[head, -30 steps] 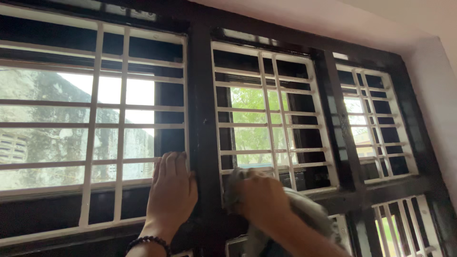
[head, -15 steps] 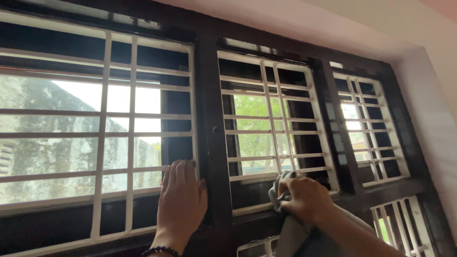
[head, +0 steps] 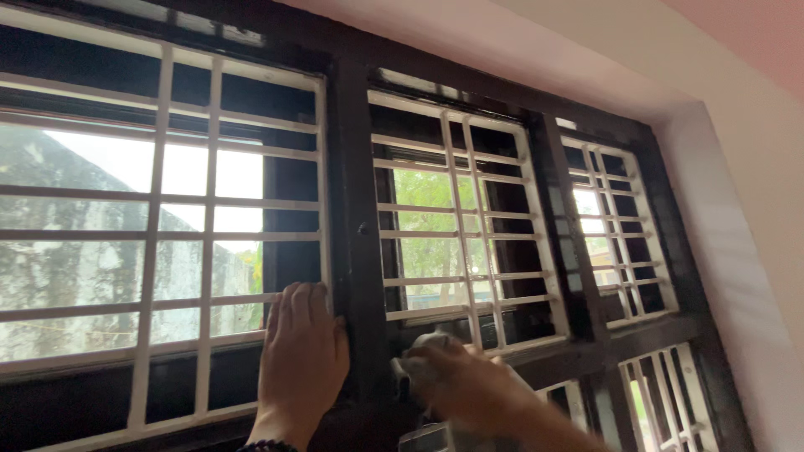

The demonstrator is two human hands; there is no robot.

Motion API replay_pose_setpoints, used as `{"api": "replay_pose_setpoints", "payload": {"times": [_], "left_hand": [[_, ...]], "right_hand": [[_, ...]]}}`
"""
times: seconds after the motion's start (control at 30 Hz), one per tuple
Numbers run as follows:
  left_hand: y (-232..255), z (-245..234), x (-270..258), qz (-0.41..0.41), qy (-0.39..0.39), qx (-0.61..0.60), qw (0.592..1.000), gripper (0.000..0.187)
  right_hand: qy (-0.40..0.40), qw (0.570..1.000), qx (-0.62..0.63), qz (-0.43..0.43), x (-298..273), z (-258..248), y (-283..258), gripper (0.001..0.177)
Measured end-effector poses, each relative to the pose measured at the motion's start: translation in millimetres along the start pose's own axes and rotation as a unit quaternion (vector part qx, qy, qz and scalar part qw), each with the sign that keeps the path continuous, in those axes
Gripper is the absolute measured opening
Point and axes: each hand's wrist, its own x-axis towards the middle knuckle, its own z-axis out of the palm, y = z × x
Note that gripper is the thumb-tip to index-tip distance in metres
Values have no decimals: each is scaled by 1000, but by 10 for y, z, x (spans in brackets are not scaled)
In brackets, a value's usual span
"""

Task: The person wipes the dark metal window frame and the white security bars using a grey cloth. They clean the top horizontal frame, the vertical bars, and the horizontal bars of the window grid. The person uses both hands to maneuver the cloth around the bars and frame.

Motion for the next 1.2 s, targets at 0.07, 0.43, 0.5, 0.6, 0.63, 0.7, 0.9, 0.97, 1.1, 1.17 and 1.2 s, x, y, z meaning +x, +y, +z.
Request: {"api": "replay_pose_setpoints", "payload": {"times": [0.07,0.43,0.5,0.6,0.63,0.7,0.9,0.97,1.1,1.17,1.2], "left_hand": [[3,6,9,-1,4,-3,1000,49],[-36,2,1,-5,-1,-2,1000,56],[-38,13,-3,-4,-1,4,1000,55],[-46,14,-14,4,6,-4,1000,56],[-40,14,-27,2,3,-7,1000,55],[-38,11,-30,-1,1,-11,1000,52],[12,47,-21,-3,-3,10,1000,51],[18,60,-13,-2,-9,22,1000,51],[33,61,-24,-3,-9,19,1000,53],[32,72,-14,-9,-23,23,999,53],[28,74,-17,-12,-30,25,999,53]], "right_hand": [[-25,998,-50,26,-86,-25,-204,46],[100,992,26,75,-38,139,666,39],[144,988,21,50,-40,151,944,35],[130,988,-23,85,11,193,1239,41],[112,986,-35,117,-5,175,1352,42],[78,979,-60,178,-22,98,1593,42],[161,960,-108,201,-30,153,2131,46],[155,956,-94,229,-18,163,2108,48],[144,956,-63,249,2,178,1653,54],[127,964,-95,215,-5,214,1263,48],[155,970,-86,167,-11,184,1066,51]]}}
